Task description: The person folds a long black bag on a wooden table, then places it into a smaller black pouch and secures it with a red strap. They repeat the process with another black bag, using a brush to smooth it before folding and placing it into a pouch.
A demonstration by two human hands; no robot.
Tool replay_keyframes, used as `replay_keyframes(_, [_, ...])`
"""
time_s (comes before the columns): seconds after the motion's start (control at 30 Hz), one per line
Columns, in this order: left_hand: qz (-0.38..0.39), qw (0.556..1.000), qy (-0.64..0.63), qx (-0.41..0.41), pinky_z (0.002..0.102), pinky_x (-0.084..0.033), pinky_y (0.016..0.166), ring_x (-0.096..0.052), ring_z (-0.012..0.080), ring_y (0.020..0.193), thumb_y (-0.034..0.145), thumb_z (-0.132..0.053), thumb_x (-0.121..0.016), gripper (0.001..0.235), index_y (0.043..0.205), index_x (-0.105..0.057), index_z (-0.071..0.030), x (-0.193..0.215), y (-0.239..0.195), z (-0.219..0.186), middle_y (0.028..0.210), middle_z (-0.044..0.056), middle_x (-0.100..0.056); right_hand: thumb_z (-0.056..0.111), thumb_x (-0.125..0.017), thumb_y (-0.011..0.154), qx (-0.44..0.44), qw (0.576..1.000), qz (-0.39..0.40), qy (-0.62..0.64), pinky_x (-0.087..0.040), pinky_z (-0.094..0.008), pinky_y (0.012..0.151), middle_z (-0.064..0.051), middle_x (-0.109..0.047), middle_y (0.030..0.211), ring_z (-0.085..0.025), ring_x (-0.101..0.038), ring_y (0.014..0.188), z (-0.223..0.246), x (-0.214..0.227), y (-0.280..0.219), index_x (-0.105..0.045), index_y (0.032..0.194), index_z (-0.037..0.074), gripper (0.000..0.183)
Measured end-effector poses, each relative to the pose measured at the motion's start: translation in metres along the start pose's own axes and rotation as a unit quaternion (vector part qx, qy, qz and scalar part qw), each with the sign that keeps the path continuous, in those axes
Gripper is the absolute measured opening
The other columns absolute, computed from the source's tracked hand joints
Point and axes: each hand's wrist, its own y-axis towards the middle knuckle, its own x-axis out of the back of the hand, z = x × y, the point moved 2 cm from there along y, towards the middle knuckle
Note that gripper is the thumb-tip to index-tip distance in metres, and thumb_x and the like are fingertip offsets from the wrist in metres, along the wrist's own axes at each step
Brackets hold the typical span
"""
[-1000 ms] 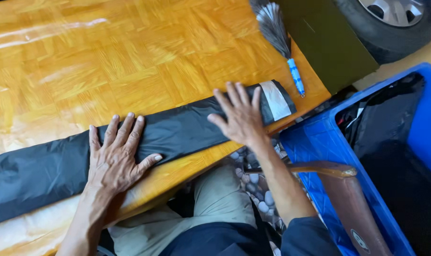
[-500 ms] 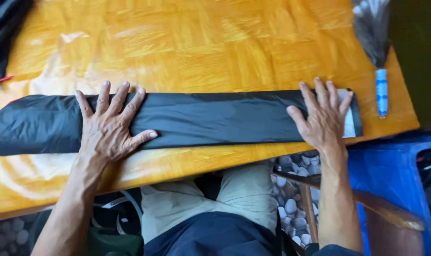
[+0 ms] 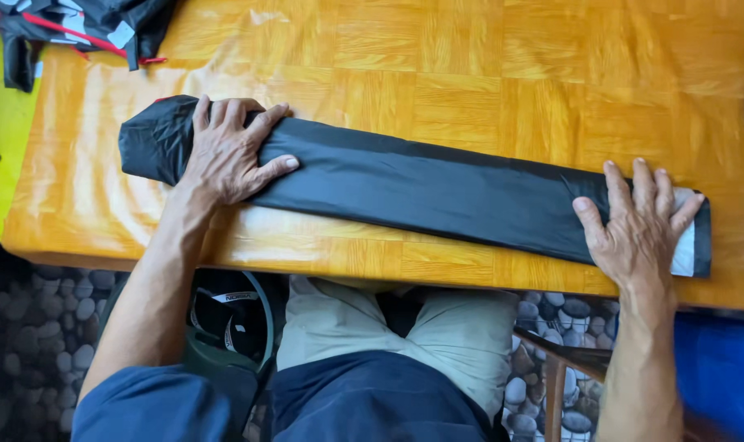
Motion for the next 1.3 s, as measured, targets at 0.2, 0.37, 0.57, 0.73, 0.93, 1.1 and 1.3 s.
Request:
replay_keyframes(0.2, [0.069,0.996,-0.012,0.055,0.079,-0.013,0.109,-0.040,0.0413,0.143,0.096,-0.072,-0.042,0.082,0.159,-0.047,-0.020,0.011,-0.023,0.012,0.152,0.011,-0.052,0.055,-0.049,0.105,0.010,1.000,-0.011,-0.005,-0.008,-0.080,0.110,-0.029,-0.044,0.164,-0.050,-0.033,0.150,0.025,0.001,0.013,-0.056,0.157,0.008,0.070])
replay_keyframes(0.37, [0.084,0.987,-0.029,0.137,0.089,0.004,0.105,-0.018,0.0495,0.160,0.094,-0.080,-0.036,0.098,0.167,-0.040,-0.015,0.012,-0.043,0.038,0.166,0.016,-0.041,0.060,-0.044,0.104,0.002,1.000,-0.015,-0.008,-0.011,-0.077,0.112,-0.027,-0.043,0.162,-0.051,-0.035,0.147,0.027,0.005,0.017,-0.052,0.157,0.011,0.073])
replay_keyframes(0.57, [0.097,0.980,-0.012,0.175,0.078,-0.019,0.105,-0.023,0.0528,0.152,0.084,-0.070,-0.047,0.099,0.165,-0.040,-0.013,0.005,-0.047,0.046,0.167,0.020,-0.040,0.080,-0.036,0.097,-0.012,1.000,-0.026,-0.010,-0.009,-0.074,0.115,-0.024,-0.041,0.163,-0.049,-0.034,0.148,0.027,0.003,0.016,-0.050,0.158,0.014,0.091])
replay_keyframes(0.73, [0.133,0.974,-0.002,0.185,0.077,-0.023,0.106,-0.019,0.0508,0.153,0.082,-0.066,-0.047,0.099,0.166,-0.031,-0.016,0.015,-0.039,0.038,0.170,0.016,-0.032,0.082,-0.038,0.094,-0.037,0.998,-0.042,-0.013,-0.006,-0.074,0.116,-0.020,-0.041,0.163,-0.043,-0.032,0.151,0.028,0.001,0.015,-0.049,0.157,0.017,0.091])
replay_keyframes(0.93, [0.182,0.939,0.033,0.291,0.086,0.010,0.104,-0.001,0.0468,0.157,0.093,-0.074,-0.024,0.090,0.166,-0.015,-0.022,0.014,0.001,-0.005,0.174,0.009,-0.010,0.086,-0.040,0.091,-0.034,0.994,-0.098,-0.027,-0.017,-0.071,0.114,-0.019,-0.049,0.156,-0.041,-0.042,0.144,0.029,0.007,0.012,-0.057,0.148,0.018,0.091])
replay_keyframes(1.1, [0.193,0.979,-0.057,-0.023,0.073,-0.017,0.118,-0.014,0.0491,0.155,0.098,-0.055,-0.047,0.084,0.166,-0.022,-0.011,0.011,0.094,-0.157,0.171,0.025,-0.019,0.088,-0.046,0.086,-0.089,0.994,0.012,0.067,0.002,-0.068,0.123,-0.018,-0.039,0.163,-0.041,-0.027,0.154,0.033,0.018,0.015,-0.050,0.154,0.020,0.096])
replay_keyframes(1.3, [0.136,0.923,-0.165,-0.320,0.064,-0.021,0.122,-0.020,0.0408,0.156,0.100,-0.066,-0.043,0.088,0.166,-0.020,-0.012,-0.054,0.175,-0.291,0.171,0.016,-0.020,0.084,-0.052,0.085,-0.095,0.994,0.012,0.053,0.002,-0.067,0.125,-0.013,-0.039,0.163,-0.036,-0.026,0.154,0.032,0.015,0.014,-0.051,0.152,0.023,0.091])
